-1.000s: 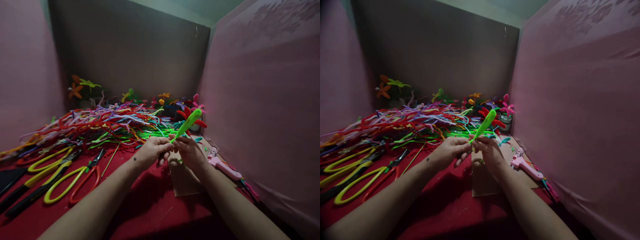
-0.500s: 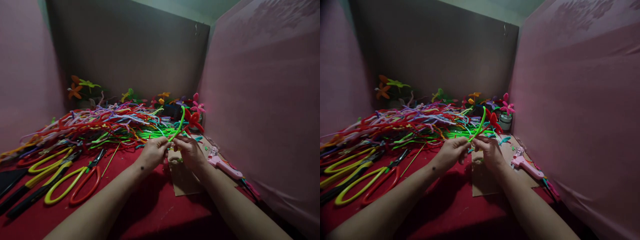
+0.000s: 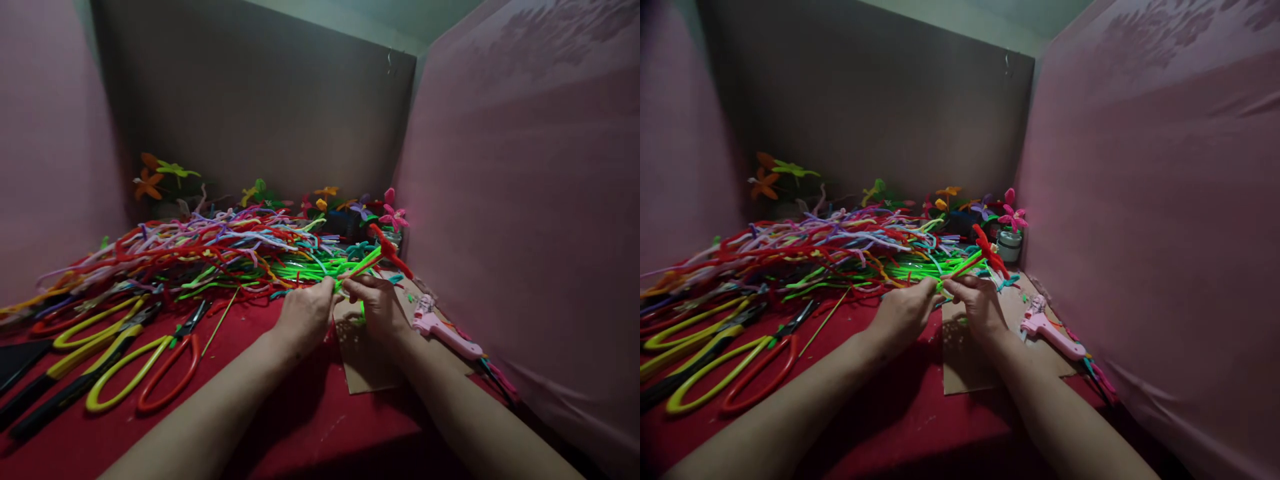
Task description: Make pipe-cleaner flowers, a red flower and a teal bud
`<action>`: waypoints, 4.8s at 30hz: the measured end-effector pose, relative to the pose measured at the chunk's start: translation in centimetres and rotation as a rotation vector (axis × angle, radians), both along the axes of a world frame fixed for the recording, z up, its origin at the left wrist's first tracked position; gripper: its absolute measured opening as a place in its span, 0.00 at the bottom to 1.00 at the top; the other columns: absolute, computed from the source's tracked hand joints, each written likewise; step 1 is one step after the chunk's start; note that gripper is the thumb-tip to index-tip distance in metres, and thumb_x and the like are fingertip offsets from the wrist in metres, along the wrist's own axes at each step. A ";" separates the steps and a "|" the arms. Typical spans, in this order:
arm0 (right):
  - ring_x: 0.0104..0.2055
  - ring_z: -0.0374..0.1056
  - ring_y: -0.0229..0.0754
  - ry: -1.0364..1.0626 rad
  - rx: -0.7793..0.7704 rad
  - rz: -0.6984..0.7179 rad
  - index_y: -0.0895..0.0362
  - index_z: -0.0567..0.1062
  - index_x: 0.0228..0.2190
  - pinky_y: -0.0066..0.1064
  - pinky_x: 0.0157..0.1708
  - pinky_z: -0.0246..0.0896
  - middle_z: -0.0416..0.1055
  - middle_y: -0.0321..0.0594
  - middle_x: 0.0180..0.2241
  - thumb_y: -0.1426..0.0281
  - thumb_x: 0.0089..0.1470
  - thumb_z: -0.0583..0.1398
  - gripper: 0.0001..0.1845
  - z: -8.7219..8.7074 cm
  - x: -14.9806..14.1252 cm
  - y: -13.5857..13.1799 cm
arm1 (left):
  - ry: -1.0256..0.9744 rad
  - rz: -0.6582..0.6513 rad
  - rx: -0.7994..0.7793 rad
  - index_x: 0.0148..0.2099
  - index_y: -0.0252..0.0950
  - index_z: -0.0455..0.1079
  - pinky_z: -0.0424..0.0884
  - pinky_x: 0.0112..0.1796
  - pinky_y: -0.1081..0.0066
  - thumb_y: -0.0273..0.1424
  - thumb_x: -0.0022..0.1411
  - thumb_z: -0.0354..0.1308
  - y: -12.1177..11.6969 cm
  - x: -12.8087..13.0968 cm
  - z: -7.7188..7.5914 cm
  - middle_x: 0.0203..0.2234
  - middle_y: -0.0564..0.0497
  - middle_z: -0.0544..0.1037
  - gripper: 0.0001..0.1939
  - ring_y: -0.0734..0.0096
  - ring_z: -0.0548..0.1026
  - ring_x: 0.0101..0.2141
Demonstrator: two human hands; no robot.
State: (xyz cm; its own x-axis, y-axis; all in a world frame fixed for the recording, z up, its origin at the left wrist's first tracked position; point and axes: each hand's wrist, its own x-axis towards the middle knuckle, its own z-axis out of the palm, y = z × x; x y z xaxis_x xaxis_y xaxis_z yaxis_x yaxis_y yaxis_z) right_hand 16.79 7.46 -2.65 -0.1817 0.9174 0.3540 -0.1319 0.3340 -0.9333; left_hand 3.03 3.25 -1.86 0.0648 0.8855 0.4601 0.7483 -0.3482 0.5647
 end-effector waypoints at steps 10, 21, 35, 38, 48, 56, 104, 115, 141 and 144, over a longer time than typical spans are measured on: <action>0.24 0.57 0.37 0.064 0.041 0.240 0.55 0.77 0.23 0.30 0.26 0.51 0.64 0.35 0.20 0.65 0.49 0.60 0.09 -1.0 0.1 0.8 | -0.663 -0.225 -0.302 0.27 0.34 0.64 0.58 0.13 0.79 0.31 0.59 0.49 0.4 0.2 0.5 0.14 0.57 0.67 0.09 0.79 0.65 0.11; 0.24 0.57 0.35 0.141 -0.037 0.312 0.55 0.80 0.30 0.29 0.25 0.49 0.67 0.36 0.21 0.68 0.43 0.64 0.09 -0.7 0.2 0.9 | -1.194 -0.700 -0.690 0.29 0.31 0.66 0.57 0.10 0.82 0.32 0.59 0.54 0.6 -0.3 0.1 0.10 0.61 0.62 0.09 0.87 0.52 0.07; 0.23 0.53 0.33 0.092 0.034 0.165 0.56 0.74 0.16 0.28 0.24 0.48 0.61 0.31 0.18 0.70 0.43 0.63 0.08 -0.5 0.1 0.3 | -0.468 -0.299 -0.335 0.28 0.34 0.65 0.60 0.18 0.76 0.34 0.62 0.47 0.2 -0.2 0.7 0.14 0.53 0.68 0.13 0.76 0.67 0.14; 0.25 0.54 0.34 0.007 0.097 0.034 0.56 0.74 0.17 0.28 0.25 0.48 0.62 0.32 0.20 0.69 0.45 0.62 0.08 -0.1 0.0 -0.4 | -0.028 -0.038 0.048 0.32 0.35 0.67 0.61 0.24 0.73 0.27 0.59 0.48 -0.1 0.1 0.1 0.19 0.51 0.71 0.07 0.71 0.70 0.22; 0.25 0.56 0.34 0.114 -0.026 0.289 0.57 0.76 0.20 0.29 0.27 0.50 0.64 0.35 0.22 0.69 0.45 0.63 0.06 -0.6 0.1 0.6 | -0.745 -0.485 -0.491 0.29 0.33 0.66 0.56 0.14 0.79 0.34 0.57 0.52 0.6 -0.7 0.8 0.14 0.58 0.65 0.09 0.82 0.60 0.11; 0.27 0.58 0.35 0.140 0.020 0.170 0.55 0.78 0.22 0.29 0.25 0.51 0.68 0.35 0.25 0.71 0.41 0.64 0.01 -0.4 0.2 0.4 | -0.268 -0.221 -0.209 0.28 0.35 0.65 0.59 0.21 0.76 0.33 0.59 0.48 0.1 -0.2 0.3 0.16 0.54 0.67 0.10 0.76 0.66 0.17; 0.25 0.60 0.37 -0.118 0.095 0.006 0.56 0.79 0.23 0.29 0.25 0.53 0.70 0.36 0.23 0.66 0.45 0.62 0.07 -0.5 0.0 0.0 | 0.062 0.065 -0.003 0.30 0.38 0.65 0.59 0.25 0.74 0.31 0.62 0.46 0.4 0.2 -0.6 0.18 0.52 0.72 0.10 0.70 0.72 0.22; 0.25 0.61 0.35 0.098 -0.101 0.269 0.57 0.80 0.27 0.29 0.28 0.54 0.70 0.37 0.24 0.69 0.41 0.65 0.07 -1.1 0.1 1.2 | -0.920 -0.437 -0.477 0.26 0.31 0.64 0.54 0.13 0.81 0.34 0.54 0.57 0.9 -0.2 0.1 0.13 0.58 0.66 0.11 0.85 0.60 0.10; 0.24 0.62 0.36 -0.070 -0.001 0.228 0.57 0.77 0.29 0.29 0.27 0.54 0.69 0.35 0.22 0.66 0.49 0.59 0.09 -0.4 0.2 0.2 | -0.751 -0.214 -0.315 0.27 0.35 0.63 0.62 0.14 0.78 0.30 0.56 0.53 0.8 0.4 -0.1 0.15 0.58 0.68 0.06 0.77 0.68 0.13; 0.24 0.62 0.35 0.069 -0.115 0.440 0.57 0.77 0.31 0.28 0.26 0.55 0.68 0.35 0.23 0.67 0.47 0.60 0.09 -0.4 0.4 0.5 | -0.902 -0.313 -0.398 0.29 0.33 0.63 0.64 0.12 0.78 0.31 0.55 0.55 0.8 0.3 0.3 0.15 0.57 0.69 0.06 0.77 0.69 0.13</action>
